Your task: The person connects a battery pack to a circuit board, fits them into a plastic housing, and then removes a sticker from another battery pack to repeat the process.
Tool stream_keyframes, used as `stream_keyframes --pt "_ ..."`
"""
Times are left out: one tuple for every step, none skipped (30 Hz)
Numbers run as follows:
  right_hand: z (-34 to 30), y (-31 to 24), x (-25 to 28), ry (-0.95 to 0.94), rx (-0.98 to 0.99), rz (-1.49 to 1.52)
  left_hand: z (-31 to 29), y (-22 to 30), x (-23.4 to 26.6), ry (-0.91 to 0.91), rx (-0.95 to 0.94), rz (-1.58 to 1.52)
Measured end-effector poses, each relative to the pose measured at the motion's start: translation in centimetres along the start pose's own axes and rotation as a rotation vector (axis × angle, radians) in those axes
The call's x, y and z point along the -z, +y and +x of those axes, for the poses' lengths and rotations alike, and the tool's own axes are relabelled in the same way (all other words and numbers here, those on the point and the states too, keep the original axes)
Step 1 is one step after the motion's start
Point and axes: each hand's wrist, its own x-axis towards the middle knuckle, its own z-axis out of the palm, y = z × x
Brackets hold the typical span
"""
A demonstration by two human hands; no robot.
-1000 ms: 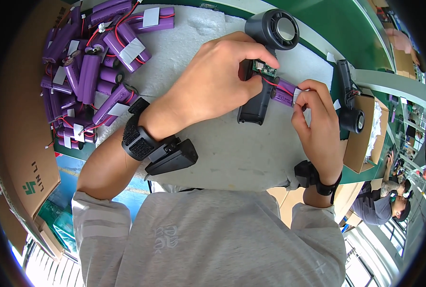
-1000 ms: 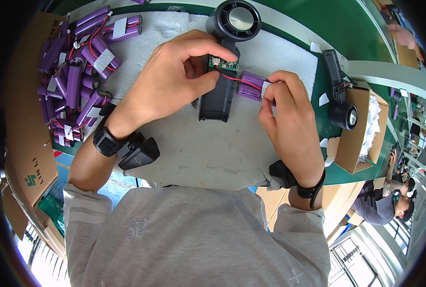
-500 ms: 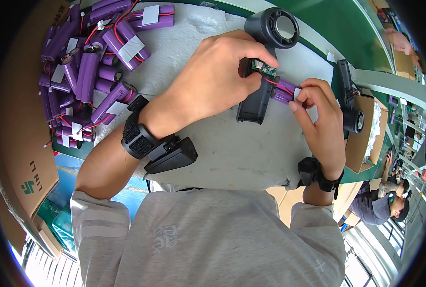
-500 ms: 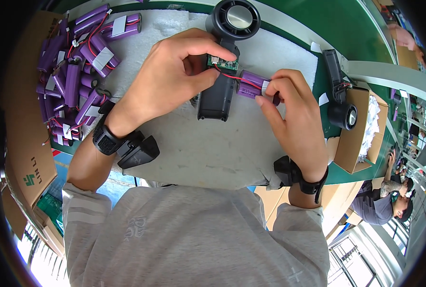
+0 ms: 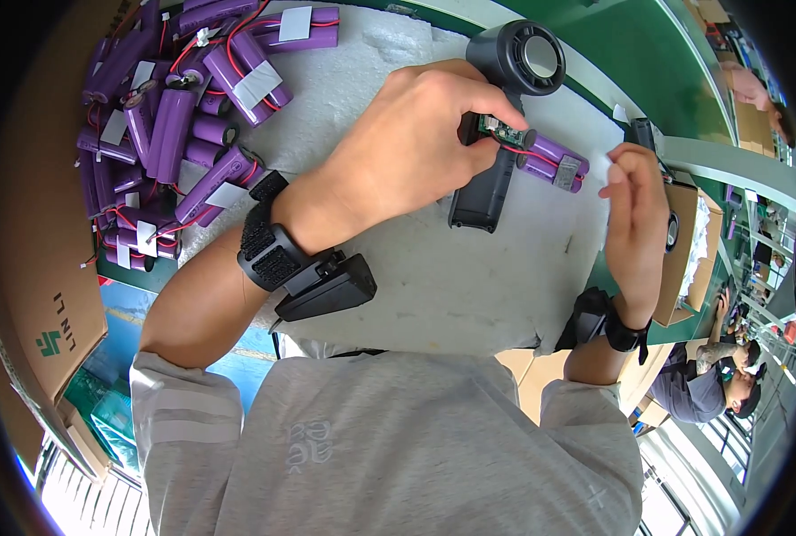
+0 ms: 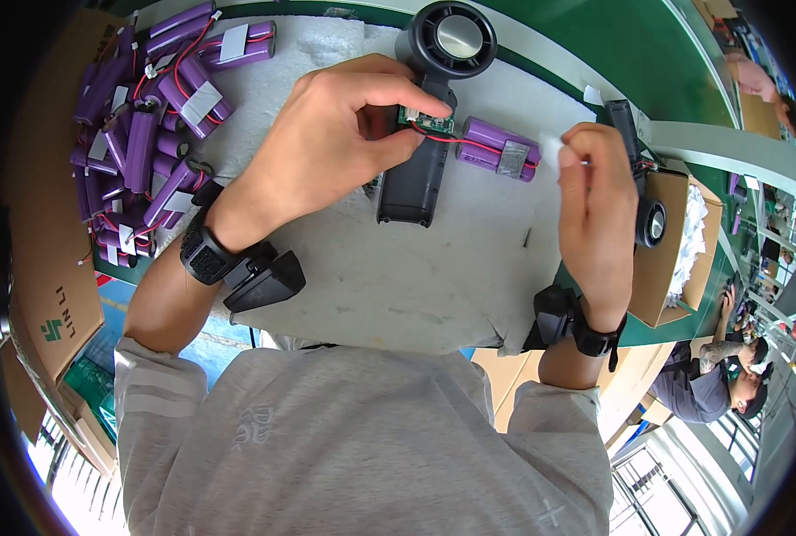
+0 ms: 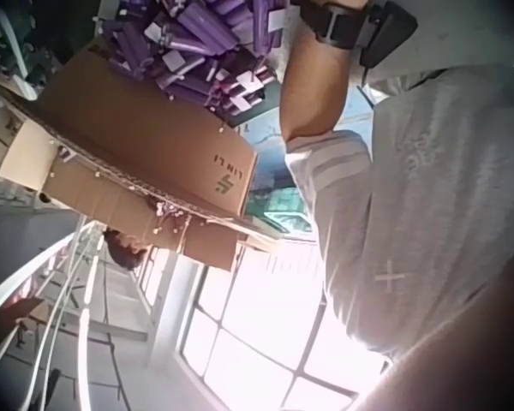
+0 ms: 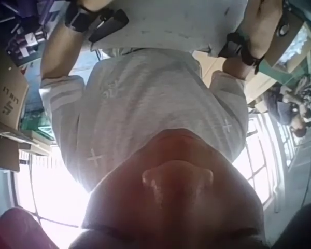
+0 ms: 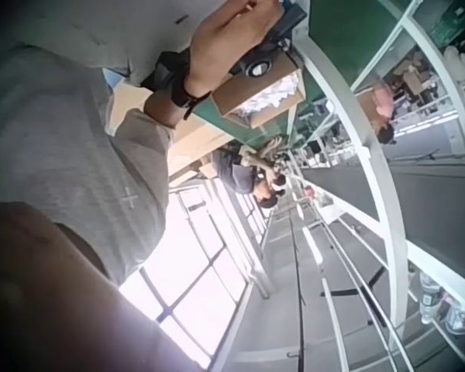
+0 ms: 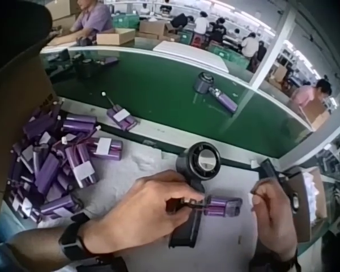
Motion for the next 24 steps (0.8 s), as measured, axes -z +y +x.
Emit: stream_keyframes --pt "0.0 0.0 0.1 -0.001 0.003 0.001 -0.1 -0.1 0.0 0.008 -0.011 0.013" --pt "-0.2 -0.2 0.4 -0.014 -0.064 0.111 -0.2 -0.1 0.1 0.015 -0.025 0.024" --pt "-0.3 -0.5 0.7 -0.028 -0.131 0.221 -0.2 -0.1 0.1 0.018 -0.026 0.025" --pt "-0.3 -0.6 1.0 -0.041 -0.199 0.331 -0.3 -0.1 0.2 0.025 -0.035 0.032" --pt "-0.2 -0.8 1.7 -0.037 -0.201 0.326 -0.2 -0.1 0.1 0.027 -0.046 0.034" --pt "0.0 -1.0 2.5 -0.32 -0.296 0.382 -0.1 -0.1 0.1 0.03 -0.059 0.036" --pt "0.1 -1.2 3.3 -0.604 -0.391 0.433 0.1 0.0 -0.1 0.027 -0.064 0.031" --pt "0.3 -1.1 3.4 -0.899 -0.474 0.488 0.0 -0.1 0.0 0.039 -0.083 0.051" --pt "0.5 -0.7 3.0 -0.902 -0.469 0.491 -0.1 -0.2 0.0 0.051 -0.102 0.071" --pt "0.7 0.1 2.3 -0.566 -0.432 0.626 -0.2 -0.3 0.1 0.062 -0.122 0.091" --pt "0.8 0.9 1.5 -0.221 -0.394 0.742 -0.1 -0.3 0.2 0.061 -0.122 0.091" --pt "0.8 1.4 1.1 0.13 -0.344 0.839 0.0 0.0 0.4 0.051 -0.124 0.122" --pt "0.8 1.4 0.4 0.133 -0.343 0.837 0.1 0.3 0.6 0.042 -0.127 0.153" --pt "0.8 1.0 -0.4 0.17 -0.228 0.684 0.2 0.5 0.7 0.03 -0.133 0.181" --pt "0.7 0.6 -1.5 0.203 -0.116 0.532 0.2 0.5 0.6 0.028 -0.135 0.179" --pt "0.6 0.2 -2.0 0.233 -0.005 0.379 0.1 0.5 0.4 0.028 -0.147 0.183" --pt "0.8 -0.4 -2.1 0.077 0.123 0.214 -0.1 0.5 0.5 0.032 -0.155 0.194" --pt "1.0 -0.9 -2.0 -0.079 0.249 0.046 -0.2 0.4 0.6 0.037 -0.162 0.204" --pt "1.0 -1.1 -2.5 -0.08 0.252 0.049 -0.3 0.5 0.7 0.038 -0.161 0.208" --pt "1.0 -1.0 -3.0 -0.104 0.25 0.043 -0.3 0.5 0.8 0.039 -0.165 0.208" --pt "1.0 -0.9 -3.4 -0.129 0.248 0.037 -0.3 0.5 0.8 0.039 -0.169 0.208" --pt "0.9 -0.9 -3.6 -0.154 0.246 0.031 -0.3 0.5 0.8 0.04 -0.173 0.208" --pt "0.8 -1.0 -3.5 -0.154 0.248 0.032 -0.4 0.4 1.0 0.041 -0.172 0.21" --pt "0.7 -1.3 -3.3 -0.208 0.185 0.101 -0.5 0.4 1.1 0.03 -0.17 0.212"
